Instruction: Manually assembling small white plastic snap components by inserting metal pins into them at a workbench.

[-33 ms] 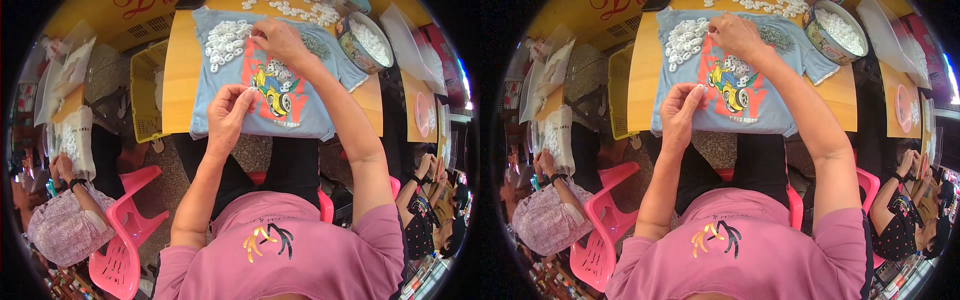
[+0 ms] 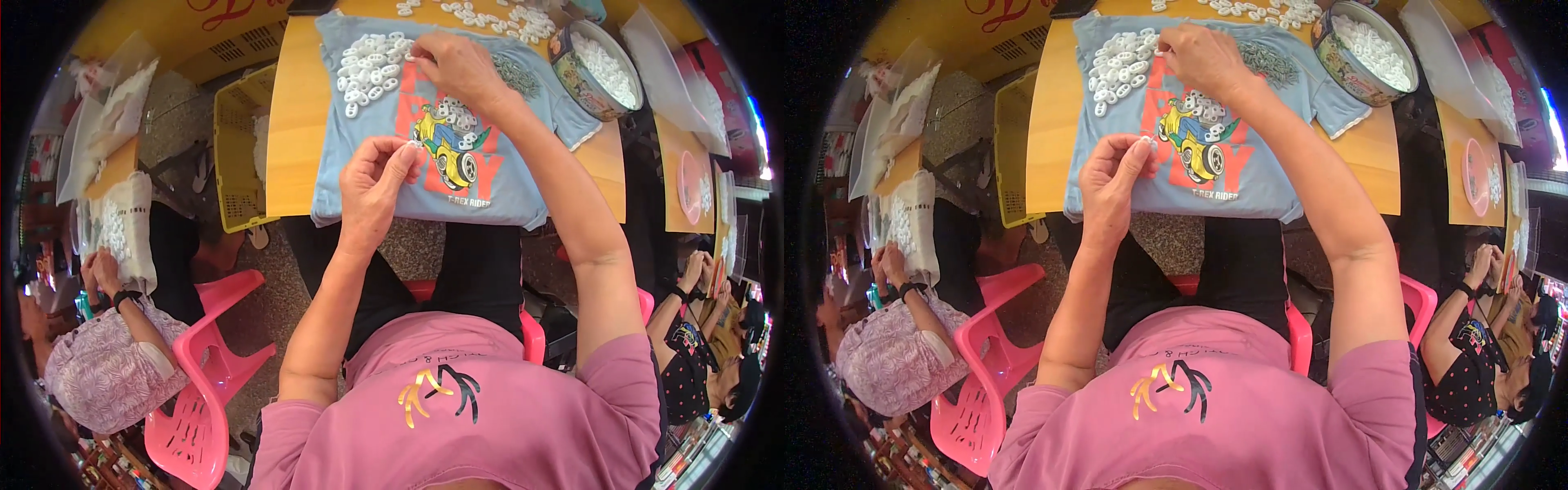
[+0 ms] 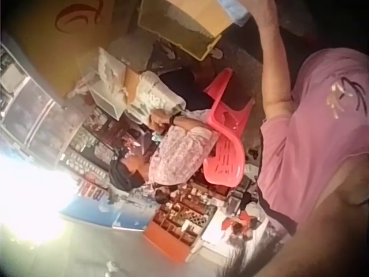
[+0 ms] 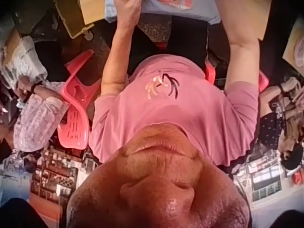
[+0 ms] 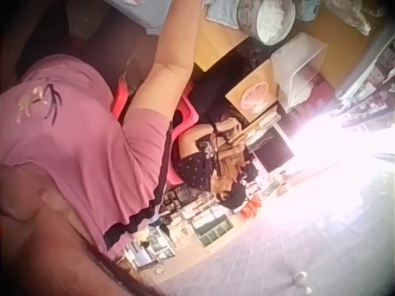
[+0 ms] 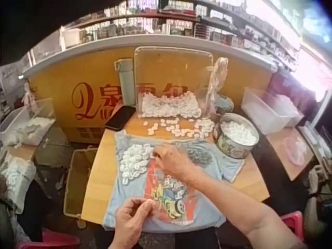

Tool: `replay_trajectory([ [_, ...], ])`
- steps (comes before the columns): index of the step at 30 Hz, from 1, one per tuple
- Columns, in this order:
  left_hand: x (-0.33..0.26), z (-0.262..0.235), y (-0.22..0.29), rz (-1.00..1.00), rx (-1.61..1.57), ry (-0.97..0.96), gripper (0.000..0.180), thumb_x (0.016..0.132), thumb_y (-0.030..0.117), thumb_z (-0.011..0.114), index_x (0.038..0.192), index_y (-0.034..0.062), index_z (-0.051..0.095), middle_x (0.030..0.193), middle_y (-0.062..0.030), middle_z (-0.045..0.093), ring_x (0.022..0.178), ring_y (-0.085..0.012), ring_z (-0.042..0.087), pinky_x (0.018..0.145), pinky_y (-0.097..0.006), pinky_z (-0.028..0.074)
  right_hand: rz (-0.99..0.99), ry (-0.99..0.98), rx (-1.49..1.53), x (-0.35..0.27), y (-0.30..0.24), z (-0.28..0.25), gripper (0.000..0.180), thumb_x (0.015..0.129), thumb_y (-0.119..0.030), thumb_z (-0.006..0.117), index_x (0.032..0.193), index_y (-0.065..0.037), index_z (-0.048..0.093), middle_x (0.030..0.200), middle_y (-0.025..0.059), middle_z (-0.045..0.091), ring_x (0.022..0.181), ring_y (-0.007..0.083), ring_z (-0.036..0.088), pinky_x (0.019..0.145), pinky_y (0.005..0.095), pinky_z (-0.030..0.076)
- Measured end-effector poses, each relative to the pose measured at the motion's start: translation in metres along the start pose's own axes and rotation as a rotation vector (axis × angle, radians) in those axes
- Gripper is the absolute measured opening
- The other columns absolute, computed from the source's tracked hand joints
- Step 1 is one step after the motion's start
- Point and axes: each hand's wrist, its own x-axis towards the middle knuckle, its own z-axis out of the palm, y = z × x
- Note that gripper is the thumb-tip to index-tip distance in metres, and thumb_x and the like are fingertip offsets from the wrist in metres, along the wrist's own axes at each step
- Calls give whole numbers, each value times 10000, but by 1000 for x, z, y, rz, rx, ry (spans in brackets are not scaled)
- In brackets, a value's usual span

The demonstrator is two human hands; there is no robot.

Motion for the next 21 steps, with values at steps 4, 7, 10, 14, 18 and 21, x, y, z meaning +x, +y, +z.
replay_trajectory([
  [4,2,-1,-1,2,28,-15,146,939,129,629,971,-12,609,816,-36,651,706,-71,574,661,-217,483,-52,44,-92,-1,1,4,222,847,-261,630,994,-101,674,958,115,672,893,319,644,775,435,505],
  [7,2,-3,-3,4,23,-29,150,941,133,626,967,-13,607,816,-36,647,707,-73,574,661,-219,483,-41,-9,-115,2,-5,-2,215,848,-258,630,986,-98,673,962,122,668,885,319,643,771,436,507],
  [10,1,-2,-2,6,17,-33,153,942,137,625,966,-13,604,814,-35,644,711,-73,571,664,-220,482,-26,-20,-137,8,-7,1,218,839,-253,639,977,-88,677,941,131,671,877,326,641,763,435,505],
  [14,1,-1,-2,-1,-13,-27,158,942,143,625,965,-12,601,813,-35,643,713,-72,567,668,-221,480,3,-133,-35,19,1,-1,222,830,-264,655,930,-66,669,894,140,672,870,336,638,759,433,500],
  [18,3,-1,-1,-41,-22,-23,161,940,149,626,962,-9,600,814,-36,645,715,-72,565,672,-222,476,-40,-223,65,25,9,-3,241,821,-246,650,927,-30,655,890,160,678,864,342,642,761,421,501],
  [21,3,-2,-1,-47,-26,-28,160,940,149,625,960,-8,600,814,-37,646,715,-74,567,672,-222,476,-95,-204,22,23,9,-2,263,819,-224,643,973,-10,650,913,175,678,854,336,648,760,410,505],
])
